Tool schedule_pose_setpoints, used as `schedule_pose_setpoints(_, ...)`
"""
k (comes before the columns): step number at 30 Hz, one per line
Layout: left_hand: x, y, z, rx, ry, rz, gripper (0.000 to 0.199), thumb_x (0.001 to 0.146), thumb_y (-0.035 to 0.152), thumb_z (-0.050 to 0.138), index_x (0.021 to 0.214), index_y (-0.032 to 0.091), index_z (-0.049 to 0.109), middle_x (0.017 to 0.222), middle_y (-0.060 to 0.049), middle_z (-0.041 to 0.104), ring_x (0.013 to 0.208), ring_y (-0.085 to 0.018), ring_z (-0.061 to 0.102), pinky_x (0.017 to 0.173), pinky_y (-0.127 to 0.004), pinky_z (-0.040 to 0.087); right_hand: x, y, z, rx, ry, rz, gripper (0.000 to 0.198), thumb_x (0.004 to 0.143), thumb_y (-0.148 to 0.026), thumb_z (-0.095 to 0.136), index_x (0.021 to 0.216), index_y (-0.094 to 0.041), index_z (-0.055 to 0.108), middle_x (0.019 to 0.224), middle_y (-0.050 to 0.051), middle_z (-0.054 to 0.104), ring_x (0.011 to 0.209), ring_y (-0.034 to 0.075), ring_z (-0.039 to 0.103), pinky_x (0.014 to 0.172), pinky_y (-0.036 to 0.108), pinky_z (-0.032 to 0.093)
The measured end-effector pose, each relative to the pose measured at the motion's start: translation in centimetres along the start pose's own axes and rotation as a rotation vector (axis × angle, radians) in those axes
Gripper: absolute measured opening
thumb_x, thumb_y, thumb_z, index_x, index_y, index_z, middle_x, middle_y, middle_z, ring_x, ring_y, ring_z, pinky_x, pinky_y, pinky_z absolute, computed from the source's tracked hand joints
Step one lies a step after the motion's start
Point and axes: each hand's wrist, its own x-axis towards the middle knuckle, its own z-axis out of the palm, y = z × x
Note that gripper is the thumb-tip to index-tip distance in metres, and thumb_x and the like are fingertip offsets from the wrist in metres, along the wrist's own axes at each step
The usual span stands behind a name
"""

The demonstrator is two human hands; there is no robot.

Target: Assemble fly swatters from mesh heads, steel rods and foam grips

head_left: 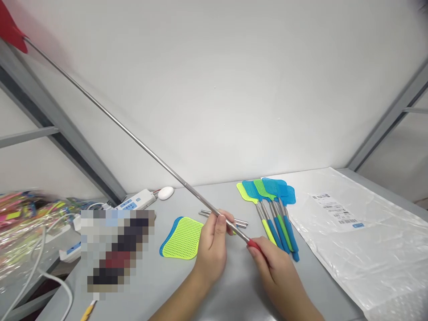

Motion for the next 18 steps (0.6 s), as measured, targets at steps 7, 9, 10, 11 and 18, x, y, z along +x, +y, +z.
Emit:
schedule_pose_setpoints(7,-0.79,-0.11,0.54,0.059,-0.086,-0.051,0.014,0.094,0.036,0.051,0.096,0.023,0.055,0.087,0.0,0.055,0.08,-0.014,0.05,0.074,-0.026,0.04,-0.16,0.09,-0.23,0.031,0.058,-0.036,0.024,0.098,-0.035,0.039,0.093,-0.023,0.06,0.08,0.004,0.062,0.072,0.018,0.058,0.065,0.028,0.042)
schedule_pose_setpoints(9,-0.87,-0.02,0.54,0.065,-0.113,-0.057,0.014,0.095,0.036,0.05,0.097,0.023,0.055,0.088,0.0,0.056,0.081,-0.014,0.051,0.074,-0.025,0.04,-0.23,0.0,-0.22,0.062,0.076,-0.026,0.024,0.097,-0.035,0.04,0.095,-0.023,0.061,0.082,0.003,0.064,0.074,0.018,0.06,0.066,0.027,0.044)
schedule_pose_setpoints(10,-0.88,0.02,0.52,0.067,-0.122,-0.059,0.015,0.095,0.037,0.049,0.097,0.023,0.055,0.088,0.0,0.056,0.081,-0.014,0.051,0.074,-0.025,0.04,-0.26,-0.04,-0.19,0.084,0.091,-0.016,0.023,0.097,-0.036,0.041,0.096,-0.023,0.061,0.084,0.003,0.066,0.074,0.018,0.061,0.066,0.026,0.045)
schedule_pose_setpoints(11,-0.87,0.03,0.49,0.071,-0.124,-0.06,0.016,0.095,0.037,0.048,0.097,0.023,0.055,0.088,-0.001,0.057,0.081,-0.014,0.052,0.073,-0.025,0.041,-0.28,-0.07,-0.16,0.108,0.105,0.001,0.022,0.096,-0.037,0.043,0.098,-0.023,0.06,0.085,0.003,0.067,0.074,0.017,0.062,0.066,0.025,0.046)
schedule_pose_setpoints(18,-0.86,-0.39,0.38,0.089,-0.089,-0.06,0.018,0.092,0.039,0.054,0.099,0.022,0.058,0.092,-0.002,0.06,0.085,-0.015,0.054,0.076,-0.025,0.042,-0.3,0.12,-0.16,0.093,0.165,0.057,0.023,0.09,-0.044,0.053,0.087,-0.023,0.061,0.064,-0.003,0.062,0.055,0.013,0.055,0.053,0.021,0.043)
